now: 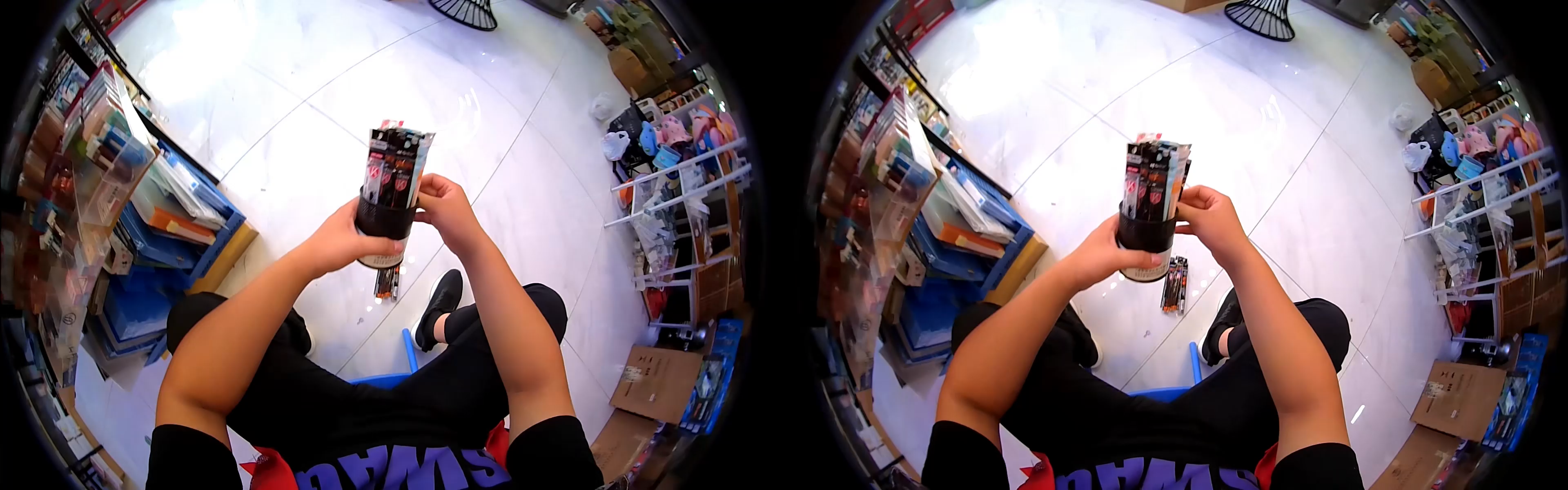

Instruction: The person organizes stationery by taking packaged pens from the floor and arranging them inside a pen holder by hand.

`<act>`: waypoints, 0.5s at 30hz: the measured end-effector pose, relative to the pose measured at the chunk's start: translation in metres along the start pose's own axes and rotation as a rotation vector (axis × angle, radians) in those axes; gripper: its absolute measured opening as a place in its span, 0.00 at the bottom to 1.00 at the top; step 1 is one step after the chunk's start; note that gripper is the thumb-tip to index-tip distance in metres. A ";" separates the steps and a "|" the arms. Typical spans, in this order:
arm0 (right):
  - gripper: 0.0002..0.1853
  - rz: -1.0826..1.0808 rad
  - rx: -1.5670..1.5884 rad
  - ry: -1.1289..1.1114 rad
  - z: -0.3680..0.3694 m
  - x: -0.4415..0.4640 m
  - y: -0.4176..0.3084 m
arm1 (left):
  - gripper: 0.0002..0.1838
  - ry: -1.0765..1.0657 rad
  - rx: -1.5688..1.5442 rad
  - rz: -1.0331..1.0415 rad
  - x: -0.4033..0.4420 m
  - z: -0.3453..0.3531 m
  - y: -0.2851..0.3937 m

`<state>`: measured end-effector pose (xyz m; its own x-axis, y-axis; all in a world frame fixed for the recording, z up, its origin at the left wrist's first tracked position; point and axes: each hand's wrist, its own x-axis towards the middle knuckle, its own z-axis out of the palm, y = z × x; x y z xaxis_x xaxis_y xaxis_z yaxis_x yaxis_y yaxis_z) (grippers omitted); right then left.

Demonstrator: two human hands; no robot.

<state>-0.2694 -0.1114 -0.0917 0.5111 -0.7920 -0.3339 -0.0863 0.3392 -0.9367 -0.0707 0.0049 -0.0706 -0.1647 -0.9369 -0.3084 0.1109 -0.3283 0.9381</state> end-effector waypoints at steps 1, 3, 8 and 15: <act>0.10 -0.006 -0.002 0.041 -0.002 -0.008 -0.007 | 0.39 -0.011 0.001 0.006 -0.004 0.002 0.002; 0.09 -0.010 -0.001 0.117 -0.007 -0.019 -0.016 | 0.40 -0.019 0.019 0.006 -0.012 0.007 0.006; 0.08 -0.184 0.026 0.297 -0.029 -0.036 -0.034 | 0.41 0.063 0.090 0.047 -0.022 0.014 0.002; 0.08 -0.390 0.137 0.131 -0.029 -0.059 -0.072 | 0.38 0.208 0.199 -0.032 -0.016 0.017 -0.021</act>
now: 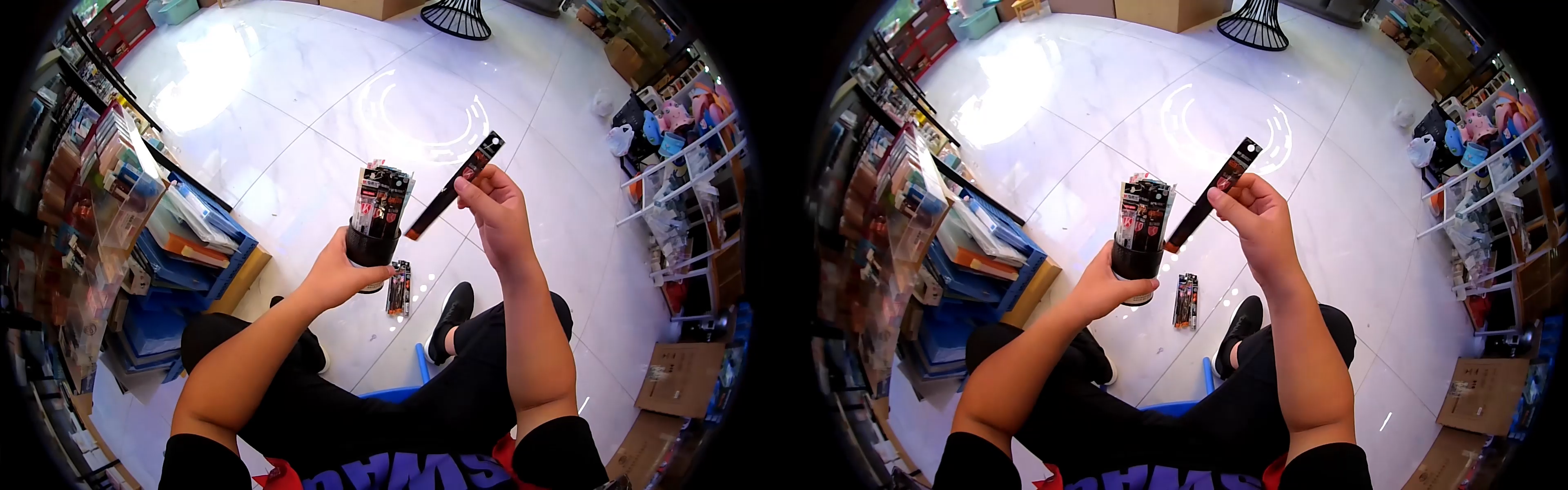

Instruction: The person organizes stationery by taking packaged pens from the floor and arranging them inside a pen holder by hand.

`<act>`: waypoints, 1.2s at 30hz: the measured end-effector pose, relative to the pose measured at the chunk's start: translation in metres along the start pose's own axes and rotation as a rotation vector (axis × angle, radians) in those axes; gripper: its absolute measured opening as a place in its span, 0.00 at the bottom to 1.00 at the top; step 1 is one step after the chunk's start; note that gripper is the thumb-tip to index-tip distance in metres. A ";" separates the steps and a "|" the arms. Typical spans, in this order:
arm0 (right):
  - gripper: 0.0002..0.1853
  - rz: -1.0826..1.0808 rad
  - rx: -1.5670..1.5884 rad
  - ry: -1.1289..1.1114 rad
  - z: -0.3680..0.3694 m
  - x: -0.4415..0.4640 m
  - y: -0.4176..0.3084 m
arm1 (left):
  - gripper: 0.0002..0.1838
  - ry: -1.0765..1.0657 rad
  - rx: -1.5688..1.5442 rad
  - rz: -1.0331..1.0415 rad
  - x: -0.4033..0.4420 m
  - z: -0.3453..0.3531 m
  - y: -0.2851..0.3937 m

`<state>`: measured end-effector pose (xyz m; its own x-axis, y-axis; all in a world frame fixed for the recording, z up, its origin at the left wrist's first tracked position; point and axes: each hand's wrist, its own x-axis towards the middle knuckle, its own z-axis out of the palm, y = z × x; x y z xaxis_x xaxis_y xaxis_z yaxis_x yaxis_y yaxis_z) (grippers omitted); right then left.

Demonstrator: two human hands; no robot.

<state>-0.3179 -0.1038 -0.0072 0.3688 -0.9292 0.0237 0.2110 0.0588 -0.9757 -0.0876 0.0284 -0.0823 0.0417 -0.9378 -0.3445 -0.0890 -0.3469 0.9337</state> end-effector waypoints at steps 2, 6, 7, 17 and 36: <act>0.08 -0.041 -0.002 -0.001 0.008 -0.003 -0.001 | 0.39 0.005 0.002 0.001 0.003 0.002 0.000; 0.08 -0.088 -0.251 -0.055 0.007 0.001 0.011 | 0.43 -0.030 -0.033 0.053 0.008 0.007 0.002; 0.12 -0.112 -0.366 -0.058 0.008 0.001 0.010 | 0.43 -0.040 -0.038 0.062 0.008 0.008 0.004; 0.44 -0.233 -0.681 0.017 0.030 -0.018 0.014 | 0.41 -0.108 -0.070 0.083 0.000 0.008 0.016; 0.11 0.183 -0.281 -0.295 0.023 0.001 0.027 | 0.49 -0.289 -0.284 0.113 -0.007 -0.013 0.018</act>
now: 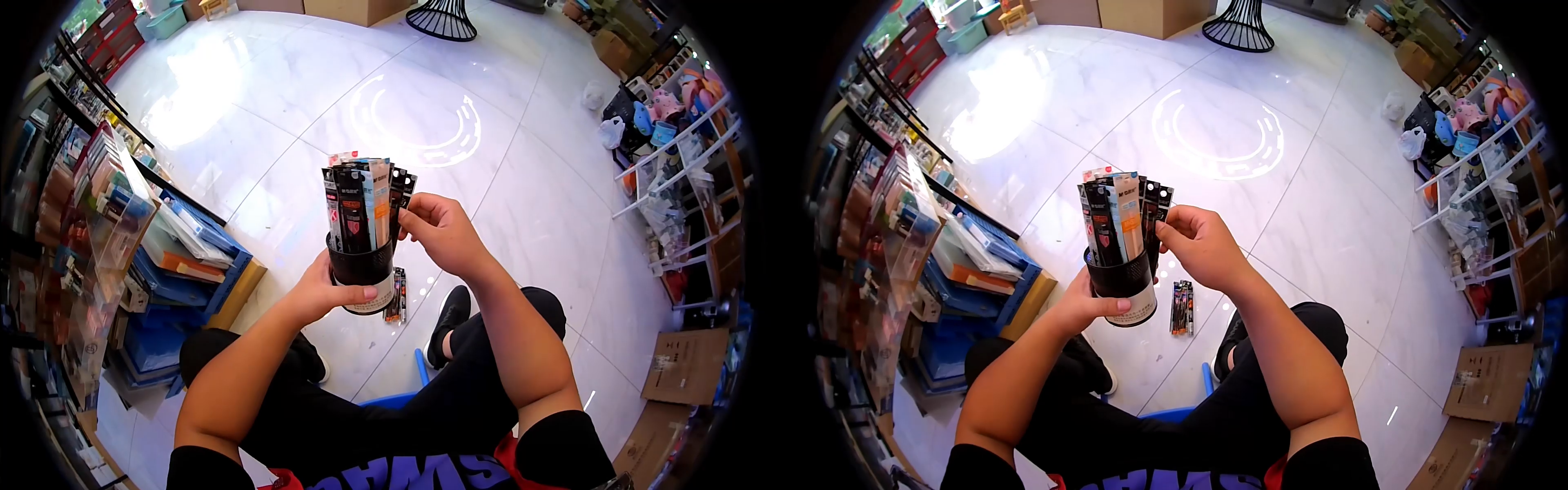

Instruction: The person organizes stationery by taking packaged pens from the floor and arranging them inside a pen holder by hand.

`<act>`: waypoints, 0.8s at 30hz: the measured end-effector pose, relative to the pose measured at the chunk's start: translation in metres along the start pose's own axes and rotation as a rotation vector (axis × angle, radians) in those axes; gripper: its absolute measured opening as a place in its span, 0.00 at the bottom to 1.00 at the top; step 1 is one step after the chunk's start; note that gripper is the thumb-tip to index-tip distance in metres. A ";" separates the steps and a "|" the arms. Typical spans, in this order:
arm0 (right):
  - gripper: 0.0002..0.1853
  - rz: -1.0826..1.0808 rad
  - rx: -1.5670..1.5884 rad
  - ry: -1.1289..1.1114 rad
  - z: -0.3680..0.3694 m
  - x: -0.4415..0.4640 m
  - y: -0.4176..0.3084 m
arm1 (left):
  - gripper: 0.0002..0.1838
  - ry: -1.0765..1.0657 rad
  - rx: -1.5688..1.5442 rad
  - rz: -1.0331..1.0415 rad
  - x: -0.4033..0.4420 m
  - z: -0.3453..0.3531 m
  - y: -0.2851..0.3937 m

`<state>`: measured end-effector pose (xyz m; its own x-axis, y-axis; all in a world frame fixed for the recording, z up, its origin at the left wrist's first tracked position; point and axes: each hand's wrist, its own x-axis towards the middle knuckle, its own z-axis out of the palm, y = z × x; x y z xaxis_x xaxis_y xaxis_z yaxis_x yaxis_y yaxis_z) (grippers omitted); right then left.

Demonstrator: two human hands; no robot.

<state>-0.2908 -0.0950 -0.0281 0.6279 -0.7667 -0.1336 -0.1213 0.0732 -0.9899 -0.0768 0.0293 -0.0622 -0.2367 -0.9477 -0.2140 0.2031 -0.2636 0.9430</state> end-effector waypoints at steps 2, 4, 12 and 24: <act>0.10 -0.015 -0.014 0.041 0.001 -0.001 0.000 | 0.49 0.066 0.011 -0.009 -0.001 -0.001 -0.003; 0.10 -0.047 0.002 0.081 0.001 0.000 -0.001 | 0.45 0.094 0.025 -0.011 -0.002 0.001 0.001; 0.11 -0.047 0.053 0.040 0.003 0.002 0.003 | 0.44 0.148 0.122 -0.008 -0.004 0.008 0.008; 0.11 -0.220 0.035 0.400 -0.005 0.007 0.002 | 0.44 0.270 0.101 0.077 0.001 0.008 0.001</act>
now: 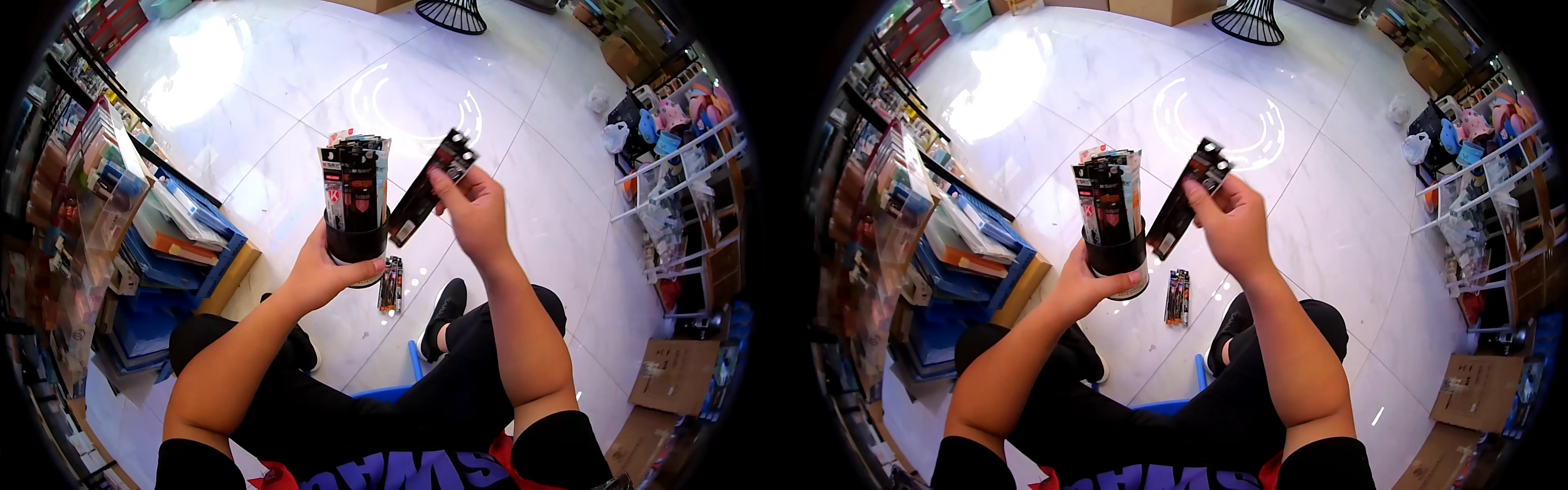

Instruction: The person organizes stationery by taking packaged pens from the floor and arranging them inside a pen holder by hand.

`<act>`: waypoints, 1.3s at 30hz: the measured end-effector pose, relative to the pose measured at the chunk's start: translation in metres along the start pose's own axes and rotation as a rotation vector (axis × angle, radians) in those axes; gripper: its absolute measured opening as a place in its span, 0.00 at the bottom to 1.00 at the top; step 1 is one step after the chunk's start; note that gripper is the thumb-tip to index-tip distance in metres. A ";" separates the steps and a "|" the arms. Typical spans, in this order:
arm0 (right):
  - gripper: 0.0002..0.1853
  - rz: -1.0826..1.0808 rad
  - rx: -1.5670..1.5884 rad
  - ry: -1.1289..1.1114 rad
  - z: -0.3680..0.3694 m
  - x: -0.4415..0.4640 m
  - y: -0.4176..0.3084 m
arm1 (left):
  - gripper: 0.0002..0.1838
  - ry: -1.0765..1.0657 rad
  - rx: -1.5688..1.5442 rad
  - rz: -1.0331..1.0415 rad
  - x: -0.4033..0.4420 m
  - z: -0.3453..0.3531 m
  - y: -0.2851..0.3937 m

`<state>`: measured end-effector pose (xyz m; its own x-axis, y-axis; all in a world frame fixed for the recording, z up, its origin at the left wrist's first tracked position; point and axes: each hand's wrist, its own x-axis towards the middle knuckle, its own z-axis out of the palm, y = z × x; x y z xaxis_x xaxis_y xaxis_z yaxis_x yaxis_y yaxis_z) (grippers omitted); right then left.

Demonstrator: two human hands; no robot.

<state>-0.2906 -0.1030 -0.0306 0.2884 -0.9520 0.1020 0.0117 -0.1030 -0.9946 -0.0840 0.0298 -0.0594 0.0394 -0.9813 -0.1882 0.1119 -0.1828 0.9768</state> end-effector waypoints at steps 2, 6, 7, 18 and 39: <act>0.11 -0.046 0.057 0.072 -0.011 0.005 -0.004 | 0.43 0.048 0.061 -0.013 0.000 0.000 -0.001; 0.10 0.014 0.272 0.042 -0.025 0.007 -0.023 | 0.45 0.080 0.096 -0.078 0.000 0.004 -0.002; 0.09 0.043 0.320 0.019 -0.028 0.006 -0.023 | 0.45 0.085 0.118 -0.085 0.000 0.004 -0.004; 0.11 0.198 0.227 -0.090 -0.003 -0.006 -0.021 | 0.44 0.057 0.273 -0.116 -0.001 0.013 -0.008; 0.10 0.013 0.279 -0.031 -0.005 -0.007 -0.023 | 0.46 0.004 0.208 -0.175 0.000 0.009 -0.017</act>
<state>-0.2972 -0.0952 -0.0081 0.3192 -0.9432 0.0925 0.2694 -0.0033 -0.9630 -0.0949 0.0320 -0.0751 0.0411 -0.9334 -0.3564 -0.0890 -0.3587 0.9292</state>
